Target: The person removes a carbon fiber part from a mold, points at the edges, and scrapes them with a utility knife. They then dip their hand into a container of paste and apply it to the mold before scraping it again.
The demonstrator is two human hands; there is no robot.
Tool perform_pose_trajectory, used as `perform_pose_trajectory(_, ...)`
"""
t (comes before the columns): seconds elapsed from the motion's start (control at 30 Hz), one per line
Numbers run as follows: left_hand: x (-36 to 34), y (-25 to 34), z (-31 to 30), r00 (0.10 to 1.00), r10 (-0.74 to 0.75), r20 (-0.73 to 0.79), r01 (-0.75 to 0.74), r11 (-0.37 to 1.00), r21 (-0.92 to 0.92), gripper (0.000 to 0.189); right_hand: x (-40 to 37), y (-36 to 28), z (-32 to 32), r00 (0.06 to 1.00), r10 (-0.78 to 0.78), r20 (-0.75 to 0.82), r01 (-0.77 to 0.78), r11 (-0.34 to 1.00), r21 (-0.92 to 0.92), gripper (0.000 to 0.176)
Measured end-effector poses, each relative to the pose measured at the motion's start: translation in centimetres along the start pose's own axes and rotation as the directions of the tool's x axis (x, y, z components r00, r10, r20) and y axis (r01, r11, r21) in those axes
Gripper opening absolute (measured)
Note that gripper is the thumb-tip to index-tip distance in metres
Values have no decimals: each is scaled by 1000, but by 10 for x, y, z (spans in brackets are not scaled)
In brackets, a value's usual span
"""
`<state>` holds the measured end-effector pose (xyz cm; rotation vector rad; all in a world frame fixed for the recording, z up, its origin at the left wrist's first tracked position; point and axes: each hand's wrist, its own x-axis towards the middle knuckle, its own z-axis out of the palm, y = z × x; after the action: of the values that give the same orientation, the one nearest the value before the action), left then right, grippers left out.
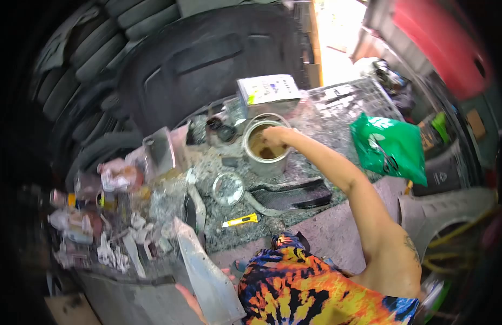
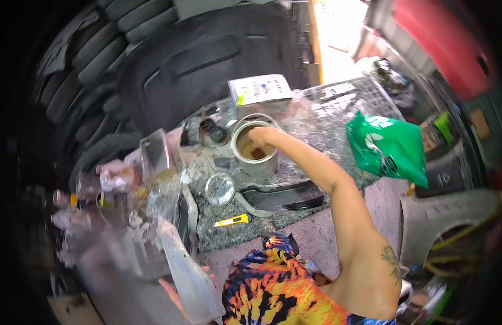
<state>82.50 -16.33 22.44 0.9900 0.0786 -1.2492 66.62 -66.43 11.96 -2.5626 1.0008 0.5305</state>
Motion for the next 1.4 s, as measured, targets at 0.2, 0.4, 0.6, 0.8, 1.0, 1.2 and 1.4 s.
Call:
perform_pose_trajectory(0.2,-5,-9,21,1000,3,1,-2,953,-302,96,139,57,104,750,262,608,-241,963,-118,21)
perform_pose_trajectory(0.4,-11,-14,24,982,168,-84,-185,939,-291,98,161,74,131,759,30,651,282,885,-370,25)
perform_pose_trajectory(0.6,-8,-15,26,986,166,-29,-166,927,-337,93,148,63,124,852,10,523,294,818,-494,31)
perform_pose_trajectory(0.8,-3,-6,23,988,141,59,-113,933,-341,84,92,24,34,946,-180,269,266,906,-329,33)
perform_pose_trajectory(1.0,21,2,6,976,167,139,-127,959,-254,80,-113,-75,-64,918,-372,-139,322,492,809,37)
perform_pose_trajectory(1.2,40,34,11,977,84,196,-22,953,-301,78,-170,-218,39,545,-830,-119,-145,-233,962,57)
perform_pose_trajectory(1.4,41,61,-12,944,94,315,-33,981,-193,77,-174,-289,66,586,-805,-91,25,-95,995,51)
